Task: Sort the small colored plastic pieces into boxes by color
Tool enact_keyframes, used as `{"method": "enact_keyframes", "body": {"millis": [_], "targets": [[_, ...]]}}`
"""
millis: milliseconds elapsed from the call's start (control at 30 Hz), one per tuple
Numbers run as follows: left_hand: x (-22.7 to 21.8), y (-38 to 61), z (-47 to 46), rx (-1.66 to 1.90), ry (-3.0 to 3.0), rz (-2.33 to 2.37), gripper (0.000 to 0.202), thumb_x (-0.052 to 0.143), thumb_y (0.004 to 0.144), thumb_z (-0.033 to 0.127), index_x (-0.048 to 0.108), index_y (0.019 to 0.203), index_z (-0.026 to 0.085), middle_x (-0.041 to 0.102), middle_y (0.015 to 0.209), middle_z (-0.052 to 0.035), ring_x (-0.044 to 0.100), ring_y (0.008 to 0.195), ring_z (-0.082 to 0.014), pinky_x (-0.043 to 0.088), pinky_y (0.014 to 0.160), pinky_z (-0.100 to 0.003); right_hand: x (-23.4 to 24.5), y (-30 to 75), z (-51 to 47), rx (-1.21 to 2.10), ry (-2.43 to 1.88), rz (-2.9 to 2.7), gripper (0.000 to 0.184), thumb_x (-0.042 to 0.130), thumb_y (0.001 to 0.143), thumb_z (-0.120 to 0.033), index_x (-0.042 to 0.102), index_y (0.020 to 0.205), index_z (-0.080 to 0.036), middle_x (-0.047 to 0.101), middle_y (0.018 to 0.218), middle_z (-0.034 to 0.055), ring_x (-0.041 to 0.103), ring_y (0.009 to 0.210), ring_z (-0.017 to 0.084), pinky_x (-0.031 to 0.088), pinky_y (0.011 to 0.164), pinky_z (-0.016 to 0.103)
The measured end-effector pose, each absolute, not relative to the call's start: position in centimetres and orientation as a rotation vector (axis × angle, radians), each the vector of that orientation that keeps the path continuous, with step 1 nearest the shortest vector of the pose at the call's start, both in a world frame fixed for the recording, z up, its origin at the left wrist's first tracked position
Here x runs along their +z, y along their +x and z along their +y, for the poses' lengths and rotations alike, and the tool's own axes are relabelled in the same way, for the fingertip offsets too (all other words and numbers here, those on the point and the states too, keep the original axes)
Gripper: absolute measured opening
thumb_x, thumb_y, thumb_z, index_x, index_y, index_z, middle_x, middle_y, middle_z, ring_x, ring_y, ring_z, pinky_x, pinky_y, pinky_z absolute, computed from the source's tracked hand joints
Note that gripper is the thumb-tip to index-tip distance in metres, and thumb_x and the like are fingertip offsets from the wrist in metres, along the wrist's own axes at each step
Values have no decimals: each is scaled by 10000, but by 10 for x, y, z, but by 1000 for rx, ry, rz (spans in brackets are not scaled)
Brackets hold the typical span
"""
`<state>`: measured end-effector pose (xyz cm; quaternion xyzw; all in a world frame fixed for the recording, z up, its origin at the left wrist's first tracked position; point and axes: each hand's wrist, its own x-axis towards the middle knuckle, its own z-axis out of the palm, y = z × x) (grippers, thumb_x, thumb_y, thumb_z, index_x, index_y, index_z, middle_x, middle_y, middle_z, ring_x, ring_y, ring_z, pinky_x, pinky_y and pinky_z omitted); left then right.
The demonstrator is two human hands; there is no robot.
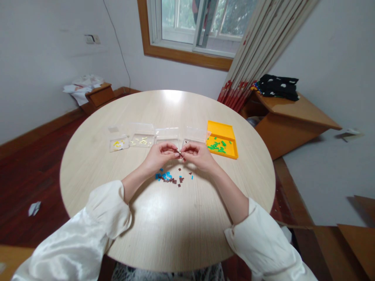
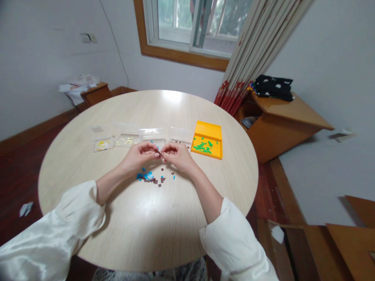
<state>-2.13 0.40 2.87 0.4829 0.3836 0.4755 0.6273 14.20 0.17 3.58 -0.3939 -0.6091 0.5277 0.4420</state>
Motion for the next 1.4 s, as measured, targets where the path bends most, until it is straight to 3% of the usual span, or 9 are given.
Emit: {"method": "enact_keyframes", "body": {"millis": [433,767,1067,1400], "targets": [[29,-21,4,1070,1103,873,297,781,522,180,622,767,131,680,693,-12,654,676,-146,501,789,-335,36,141,1,1327,-969,-1504,175,696,642,-284,610,720,-152,608,648,-15,589,577,96,508,618,262],[30,-21,4,1081,990,869,228,764,508,121,623,687,131,677,652,6,631,622,-107,497,742,-283,36,140,0,1278,-983,-1515,178,708,638,-297,627,713,-158,630,658,-4,611,588,113,521,633,280],[30,-22,5,1079,896,777,194,778,532,156,665,687,127,674,669,-2,637,648,-125,499,833,-367,34,140,0,1276,-960,-1483,187,720,642,-313,621,711,-171,648,661,-1,630,630,121,532,687,301],[28,-21,5,1103,873,817,271,824,492,179,708,731,124,710,707,-39,656,676,-152,512,837,-384,32,141,2,1194,-961,-1531,180,714,640,-311,637,714,-166,656,732,24,625,682,132,525,709,305]]}}
